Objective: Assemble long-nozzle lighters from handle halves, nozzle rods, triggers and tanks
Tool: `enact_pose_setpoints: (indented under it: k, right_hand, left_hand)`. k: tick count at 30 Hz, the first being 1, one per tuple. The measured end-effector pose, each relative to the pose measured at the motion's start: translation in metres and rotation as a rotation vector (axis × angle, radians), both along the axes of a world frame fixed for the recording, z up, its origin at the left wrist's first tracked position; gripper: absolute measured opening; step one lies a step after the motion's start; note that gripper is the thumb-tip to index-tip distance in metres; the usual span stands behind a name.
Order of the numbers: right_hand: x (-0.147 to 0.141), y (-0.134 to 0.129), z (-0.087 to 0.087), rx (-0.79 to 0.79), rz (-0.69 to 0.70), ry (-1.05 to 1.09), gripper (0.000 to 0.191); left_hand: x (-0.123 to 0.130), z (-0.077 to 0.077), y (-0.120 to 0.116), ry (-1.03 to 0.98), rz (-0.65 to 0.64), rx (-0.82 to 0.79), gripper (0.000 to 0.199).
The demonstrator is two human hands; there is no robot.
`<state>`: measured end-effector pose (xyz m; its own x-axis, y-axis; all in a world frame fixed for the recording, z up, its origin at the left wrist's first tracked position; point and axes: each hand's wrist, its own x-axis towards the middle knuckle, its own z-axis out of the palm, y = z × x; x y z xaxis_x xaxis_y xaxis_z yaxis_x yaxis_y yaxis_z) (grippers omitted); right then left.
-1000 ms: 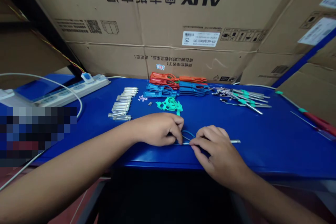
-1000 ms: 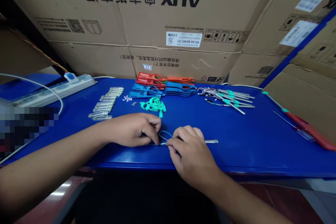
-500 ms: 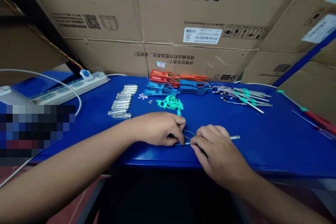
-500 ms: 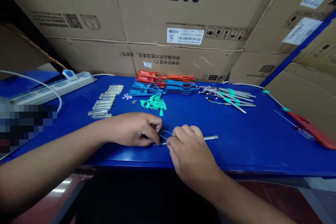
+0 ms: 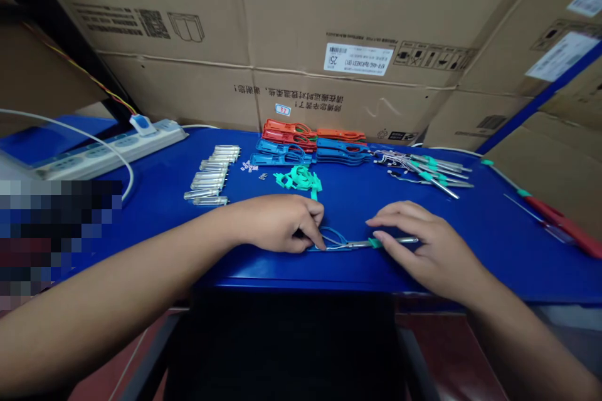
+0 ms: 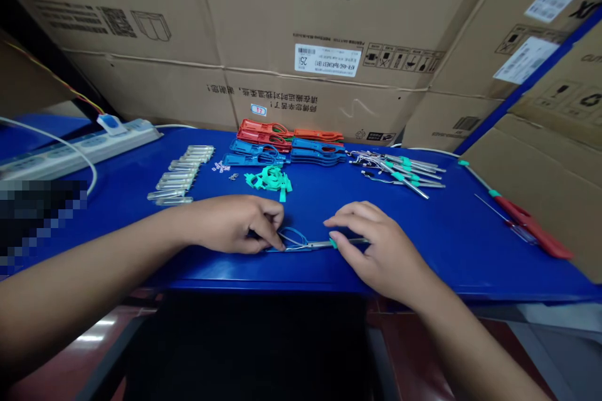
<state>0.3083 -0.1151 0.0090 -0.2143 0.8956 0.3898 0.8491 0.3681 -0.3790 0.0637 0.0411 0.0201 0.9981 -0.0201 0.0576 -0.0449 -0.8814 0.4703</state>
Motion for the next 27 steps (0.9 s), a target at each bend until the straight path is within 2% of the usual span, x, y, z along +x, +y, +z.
enact_pose_setpoints:
  k: [4, 10, 14, 21, 27]
  right_hand:
    - [0.002, 0.001, -0.008, -0.107, 0.099, -0.059, 0.023]
    - [-0.002, 0.008, -0.020, -0.105, 0.140, -0.050, 0.026]
    - [0.001, 0.010, -0.015, -0.173, 0.156, -0.032, 0.028]
    - [-0.001, 0.014, 0.001, -0.284, 0.174, -0.051, 0.028]
    - [-0.001, 0.016, 0.002, -0.311, 0.170, -0.102, 0.030]
  left_hand:
    - [0.001, -0.001, 0.002, -0.010, -0.012, -0.031, 0.032]
    - [0.003, -0.001, 0.002, -0.039, -0.035, 0.001, 0.028]
    - [0.004, -0.002, 0.002, -0.030, -0.060, 0.043, 0.026]
    - [0.005, -0.006, 0.006, -0.068, -0.069, -0.027, 0.026]
    - [0.005, -0.006, 0.007, -0.053, -0.066, -0.039, 0.028]
